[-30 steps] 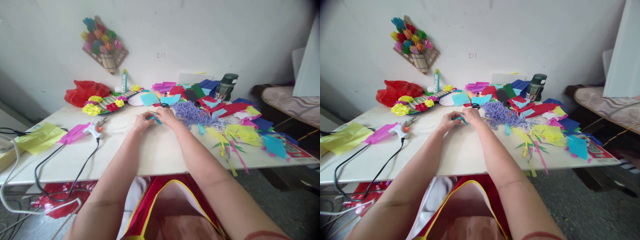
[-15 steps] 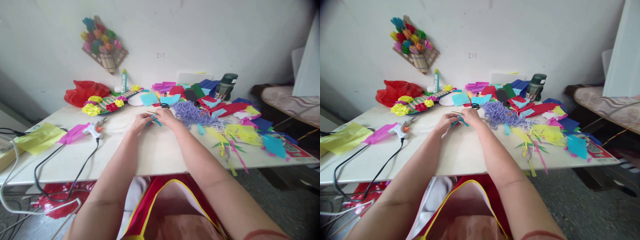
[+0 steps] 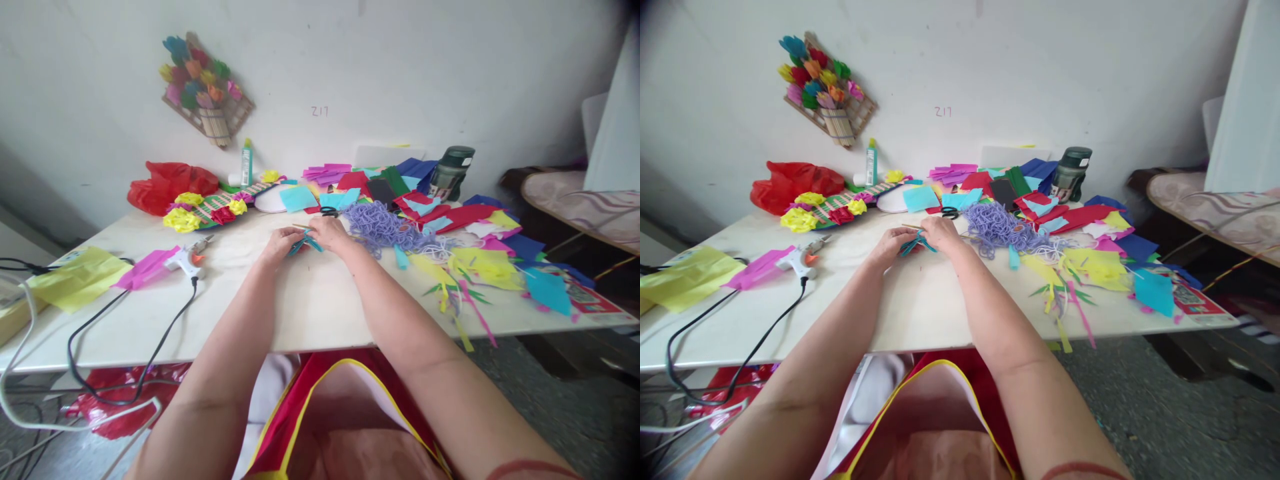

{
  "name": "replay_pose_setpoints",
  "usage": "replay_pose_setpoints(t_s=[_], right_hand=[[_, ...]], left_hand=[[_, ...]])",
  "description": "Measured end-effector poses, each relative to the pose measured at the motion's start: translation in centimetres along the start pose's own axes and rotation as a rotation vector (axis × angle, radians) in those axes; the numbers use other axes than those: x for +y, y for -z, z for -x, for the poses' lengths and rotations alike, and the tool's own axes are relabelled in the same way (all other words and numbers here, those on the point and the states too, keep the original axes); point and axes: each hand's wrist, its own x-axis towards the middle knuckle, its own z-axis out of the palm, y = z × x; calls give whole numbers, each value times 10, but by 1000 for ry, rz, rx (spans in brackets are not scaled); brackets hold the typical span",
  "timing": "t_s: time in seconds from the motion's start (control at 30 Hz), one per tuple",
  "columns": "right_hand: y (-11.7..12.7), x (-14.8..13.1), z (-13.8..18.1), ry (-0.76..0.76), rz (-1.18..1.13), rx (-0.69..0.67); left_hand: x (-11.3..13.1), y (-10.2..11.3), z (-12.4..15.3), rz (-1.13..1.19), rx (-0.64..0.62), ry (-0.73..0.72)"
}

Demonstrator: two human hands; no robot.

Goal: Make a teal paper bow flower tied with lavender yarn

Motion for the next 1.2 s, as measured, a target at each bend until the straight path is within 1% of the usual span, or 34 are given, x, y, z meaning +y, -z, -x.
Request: replay_pose_setpoints(t_s=[0.2,0.37,0.43,0.57,0.7,0.8,0.87,1.0,1.2], right_hand=[[0,1,0,-6,-9,-5],[1,3,1,-36,-15,-15],[1,3,1,-49,-22,-18],[1,-1,-1,-103,-28,-18],[2,-8,-2,-171,-2,-16],[4,-14,-1,-165,21,7],[5,-18,-1,-162,21,31],[3,-24,-4,-195,-9,70],[-2,-27,-11,-302,-79,73]], left_hand=[[2,0,1,26,-22,28],[6,-2,6,-64,-116,-33],[6,-3,6,-133,-106,-64],[0,-7,0,-318,24,-142],[-3,-18,-6,-566,148,-227],[0,-31,-4,-671,245,-250],[3,-38,-1,-724,311,-235],[4,-46,3,-649,438,-179],[-3,-48,-3,-442,568,-111]])
